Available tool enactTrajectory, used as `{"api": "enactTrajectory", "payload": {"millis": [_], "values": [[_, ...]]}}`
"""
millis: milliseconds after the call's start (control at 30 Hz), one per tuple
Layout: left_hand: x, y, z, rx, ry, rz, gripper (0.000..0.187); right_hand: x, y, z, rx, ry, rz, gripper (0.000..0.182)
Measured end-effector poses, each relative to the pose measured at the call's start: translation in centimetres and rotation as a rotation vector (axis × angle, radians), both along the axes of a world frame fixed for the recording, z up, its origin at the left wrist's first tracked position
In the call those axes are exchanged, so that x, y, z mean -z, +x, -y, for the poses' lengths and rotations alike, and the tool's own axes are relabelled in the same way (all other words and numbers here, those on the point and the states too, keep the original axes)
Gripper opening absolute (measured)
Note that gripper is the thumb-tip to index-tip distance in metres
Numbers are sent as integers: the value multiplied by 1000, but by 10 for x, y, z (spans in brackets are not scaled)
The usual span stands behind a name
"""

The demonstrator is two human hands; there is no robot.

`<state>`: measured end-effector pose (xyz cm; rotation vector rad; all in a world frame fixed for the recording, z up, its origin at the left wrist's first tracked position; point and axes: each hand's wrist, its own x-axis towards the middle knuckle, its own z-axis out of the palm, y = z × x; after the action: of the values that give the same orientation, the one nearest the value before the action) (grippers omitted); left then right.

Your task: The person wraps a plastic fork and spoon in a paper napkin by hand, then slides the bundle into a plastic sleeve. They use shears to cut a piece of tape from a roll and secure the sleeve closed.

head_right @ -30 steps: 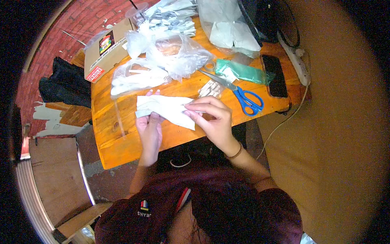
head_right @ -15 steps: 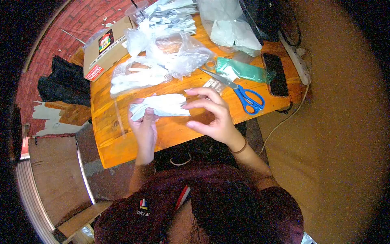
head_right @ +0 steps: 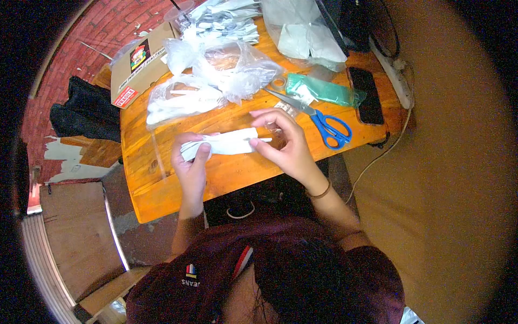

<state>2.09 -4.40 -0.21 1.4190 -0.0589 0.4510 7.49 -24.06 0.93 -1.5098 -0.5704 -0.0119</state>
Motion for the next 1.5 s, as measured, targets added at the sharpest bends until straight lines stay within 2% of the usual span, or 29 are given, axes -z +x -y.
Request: {"api": "enactTrajectory", "payload": {"millis": [67, 100, 200, 233, 300, 333, 367, 467, 600, 667, 800, 1000, 1167, 1267, 1500], "values": [[-7, 1, 4, 51, 33, 9, 16, -14, 2, 2, -18, -113, 82, 27], [-11, 2, 6, 77, 49, 13, 14, -14, 4, 1, -27, -143, 142, 39], [-18, 3, 9, 171, 112, -91, 14, -20, 8, 3, -215, -306, 122, 47], [-18, 3, 9, 178, 188, -103, 14, -16, 10, 1, -198, -295, 163, 41], [-19, 4, 5, 190, 342, -127, 14, -12, 12, 4, -313, -257, -125, 33], [-17, 6, 6, 203, 308, -124, 14, -10, 13, 5, -371, -235, -268, 30], [-15, 9, 6, 217, 274, -122, 13, -9, 15, 5, -348, -293, -178, 22], [-18, 13, 7, 253, 266, -122, 13, -8, 15, 9, -392, -271, -274, 21], [-21, 20, 12, 266, 327, -159, 14, -7, 8, 17, -305, -295, -218, 19], [-24, 26, 16, 266, 447, -200, 15, -14, 4, 22, -260, -376, -243, 18], [-47, 38, 33, 248, 719, -261, 19, 1, -1, 31, -180, -246, -296, 18], [-47, 68, 53, 354, 833, -37, 18, 23, 1, 53, -168, -160, -437, 16], [-49, 81, 73, 376, 822, -20, 18, 16, -3, 66, -137, -48, -558, 15], [-45, 85, 79, 387, 807, -60, 18, 24, -6, 67, -112, 39, -546, 18], [-44, 85, 82, 408, 833, -51, 14, 24, -1, 73, -102, 3, -536, 23]]}}
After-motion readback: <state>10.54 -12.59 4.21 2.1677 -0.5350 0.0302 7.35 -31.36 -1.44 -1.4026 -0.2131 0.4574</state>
